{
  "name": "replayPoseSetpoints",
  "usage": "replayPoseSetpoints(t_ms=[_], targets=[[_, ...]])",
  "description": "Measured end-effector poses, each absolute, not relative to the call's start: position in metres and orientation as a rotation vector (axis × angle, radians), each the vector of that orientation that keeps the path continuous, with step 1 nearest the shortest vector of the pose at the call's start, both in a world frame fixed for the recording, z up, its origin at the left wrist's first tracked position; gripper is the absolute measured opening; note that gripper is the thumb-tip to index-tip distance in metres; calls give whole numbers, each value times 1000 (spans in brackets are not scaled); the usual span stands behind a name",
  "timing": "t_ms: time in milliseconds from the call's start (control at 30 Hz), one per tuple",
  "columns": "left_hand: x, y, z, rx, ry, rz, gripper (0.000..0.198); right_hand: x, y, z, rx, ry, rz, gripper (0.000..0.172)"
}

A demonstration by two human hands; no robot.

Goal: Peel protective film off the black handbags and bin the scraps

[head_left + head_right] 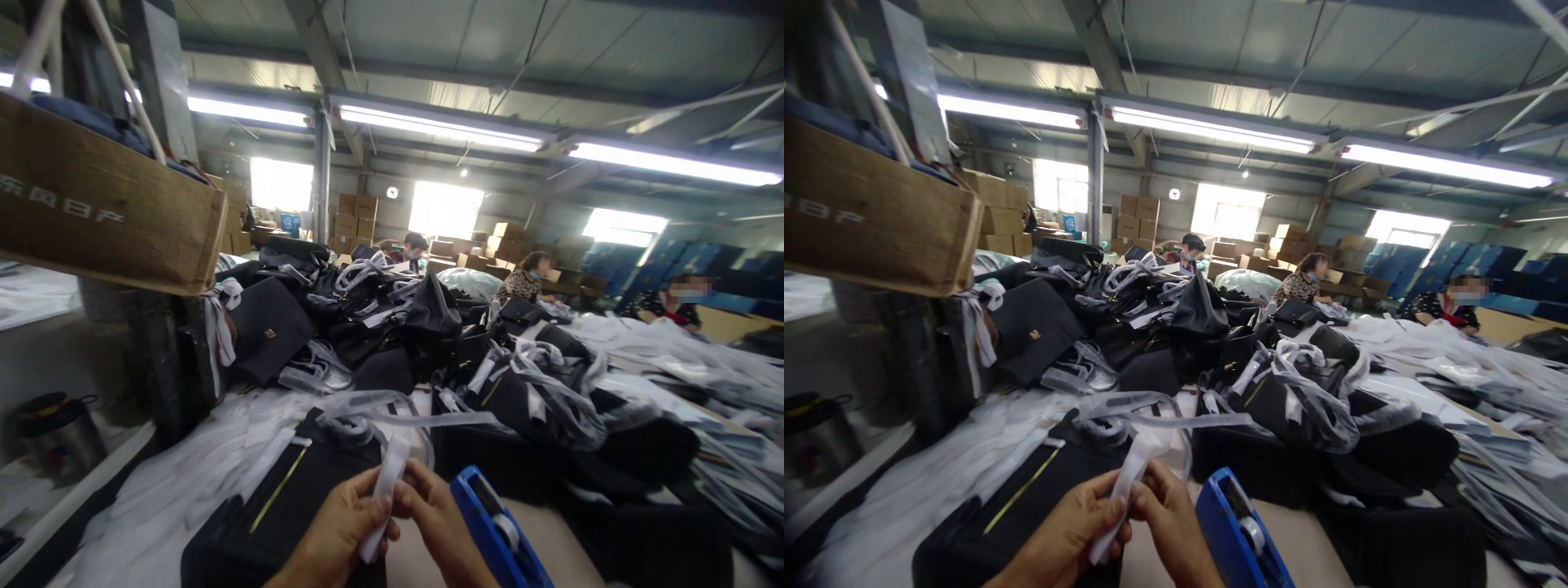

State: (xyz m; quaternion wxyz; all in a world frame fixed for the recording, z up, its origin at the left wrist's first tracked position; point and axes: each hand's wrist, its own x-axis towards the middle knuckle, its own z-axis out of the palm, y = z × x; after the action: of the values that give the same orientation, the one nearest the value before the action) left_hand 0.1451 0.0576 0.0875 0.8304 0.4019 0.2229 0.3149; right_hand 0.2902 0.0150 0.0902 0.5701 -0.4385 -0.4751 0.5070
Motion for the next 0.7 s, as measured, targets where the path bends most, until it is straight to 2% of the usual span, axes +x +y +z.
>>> replayPoseSetpoints(t_ms=[433,533,633,700], targets=[[154,55,78,1178,621,655,50,288,24,93,-1143,-995,1206,14],[156,53,80,1149,638,681,63,289,20,90,-1075,-1009,1236,17],[156,52,83,1094,685,709,84,289,8,89,-895,-989,1286,28],[155,51,84,1070,700,726,89,287,1,90,-821,-941,1325,35]])
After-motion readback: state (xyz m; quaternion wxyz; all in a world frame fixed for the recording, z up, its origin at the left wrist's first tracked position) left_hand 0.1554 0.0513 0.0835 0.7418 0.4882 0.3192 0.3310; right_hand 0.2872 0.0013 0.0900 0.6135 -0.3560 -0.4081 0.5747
